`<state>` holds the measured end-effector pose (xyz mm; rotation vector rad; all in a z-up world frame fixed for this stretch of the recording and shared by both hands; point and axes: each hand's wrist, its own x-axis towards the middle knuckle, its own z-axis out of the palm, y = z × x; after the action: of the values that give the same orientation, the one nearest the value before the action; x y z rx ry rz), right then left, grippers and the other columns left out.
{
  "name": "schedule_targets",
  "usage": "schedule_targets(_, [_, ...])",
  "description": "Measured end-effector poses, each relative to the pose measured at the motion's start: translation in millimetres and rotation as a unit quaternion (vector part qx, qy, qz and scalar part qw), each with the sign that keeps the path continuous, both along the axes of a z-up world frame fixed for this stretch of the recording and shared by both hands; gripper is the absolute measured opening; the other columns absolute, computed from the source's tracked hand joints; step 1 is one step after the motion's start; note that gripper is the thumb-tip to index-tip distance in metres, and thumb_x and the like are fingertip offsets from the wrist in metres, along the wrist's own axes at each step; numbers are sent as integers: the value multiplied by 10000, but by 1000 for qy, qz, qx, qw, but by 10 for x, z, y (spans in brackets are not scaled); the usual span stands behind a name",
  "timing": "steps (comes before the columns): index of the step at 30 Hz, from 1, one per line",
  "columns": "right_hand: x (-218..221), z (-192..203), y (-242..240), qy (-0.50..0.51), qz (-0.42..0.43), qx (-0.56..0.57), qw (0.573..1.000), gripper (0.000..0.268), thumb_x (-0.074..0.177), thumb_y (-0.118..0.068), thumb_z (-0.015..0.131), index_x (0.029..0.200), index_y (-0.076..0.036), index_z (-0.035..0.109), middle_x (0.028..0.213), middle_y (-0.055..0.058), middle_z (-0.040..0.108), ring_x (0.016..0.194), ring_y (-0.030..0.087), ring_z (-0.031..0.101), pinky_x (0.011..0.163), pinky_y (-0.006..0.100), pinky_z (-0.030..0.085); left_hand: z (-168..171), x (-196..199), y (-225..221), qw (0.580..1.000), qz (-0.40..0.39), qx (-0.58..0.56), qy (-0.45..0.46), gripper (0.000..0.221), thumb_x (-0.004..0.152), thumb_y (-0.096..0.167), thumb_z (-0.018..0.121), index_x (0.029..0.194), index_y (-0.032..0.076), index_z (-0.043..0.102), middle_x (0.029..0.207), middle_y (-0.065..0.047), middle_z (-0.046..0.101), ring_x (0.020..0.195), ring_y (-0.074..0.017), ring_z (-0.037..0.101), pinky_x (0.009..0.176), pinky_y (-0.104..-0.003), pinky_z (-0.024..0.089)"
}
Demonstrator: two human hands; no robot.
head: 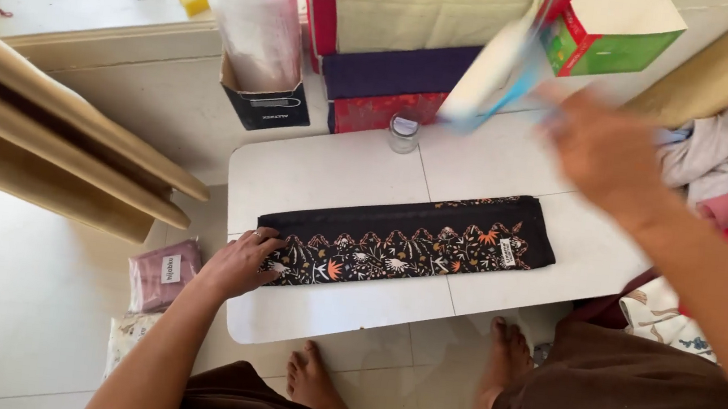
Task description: Folding a black patterned cloth, cleaning it with a lint roller, and packing it into a plastic bag.
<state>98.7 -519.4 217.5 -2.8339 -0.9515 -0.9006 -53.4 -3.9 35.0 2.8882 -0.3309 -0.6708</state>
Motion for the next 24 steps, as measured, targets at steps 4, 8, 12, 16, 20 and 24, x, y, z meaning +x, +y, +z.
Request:
schedule_targets(4, [-257, -764, 509, 257, 123, -160, 945, 446, 1011, -441, 466, 1450, -378, 510, 990, 21, 619, 724, 286, 678, 448, 456, 536, -100, 55, 11, 1000, 10, 15, 15, 728, 843, 411, 771, 1487, 268, 462, 1606, -27, 343, 1442, -280, 379, 1110, -487, 430])
schedule_targets(8, [-333, -967, 544, 366, 120, -263, 885, 450, 1035, -408, 463, 1481, -428, 402, 1080, 11, 559, 736, 241, 598, 535, 413, 516, -75, 51, -23, 999, -9, 35, 21, 833, 824, 451, 819, 1526, 275, 404, 1634, -55, 302, 1482, -306, 328, 1147, -502, 402])
schedule_targets(12, [-334, -287, 440, 539, -15, -226, 811, 397, 1037, -315, 512, 1432, -334, 545, 1163, 43, 690, 1052, 258, 706, 912, 421, 578, -50, 45, -84, 998, 29, 51, 7, 748, 777, 342, 880, 1441, 314, 537, 1589, -36, 404, 1475, -306, 422, 1037, -482, 554])
schedule_targets(16, [65, -596, -454, 565, -50, -174, 805, 431, 914, -283, 712, 1338, -349, 671, 1231, 77, 752, 1141, 357, 706, 1002, 493, 539, -78, 20, -98, 998, 36, 42, 12, 758, 780, 336, 869, 1449, 305, 513, 1592, -41, 380, 1470, -320, 420, 1049, -500, 547])
schedule_targets(20, [285, -750, -1103, 602, -155, -130, 773, 480, 850, -243, 790, 1277, -459, 752, 1238, -102, 738, 1069, 126, 632, 926, 251, 441, -43, 28, -62, 999, 16, 27, 26, 802, 834, 416, 817, 1512, 270, 414, 1646, -45, 282, 1471, -300, 355, 1114, -513, 442])
schedule_targets(24, [97, -533, -1050, 549, -215, -195, 784, 448, 909, -426, 700, 1302, -635, 654, 1273, -121, 726, 1089, 163, 699, 866, 322, 523, 172, 5, -131, 1000, 24, 10, 1, 645, 921, 606, 589, 1454, 251, 506, 1577, -47, 402, 1467, -268, 362, 1142, -533, 356])
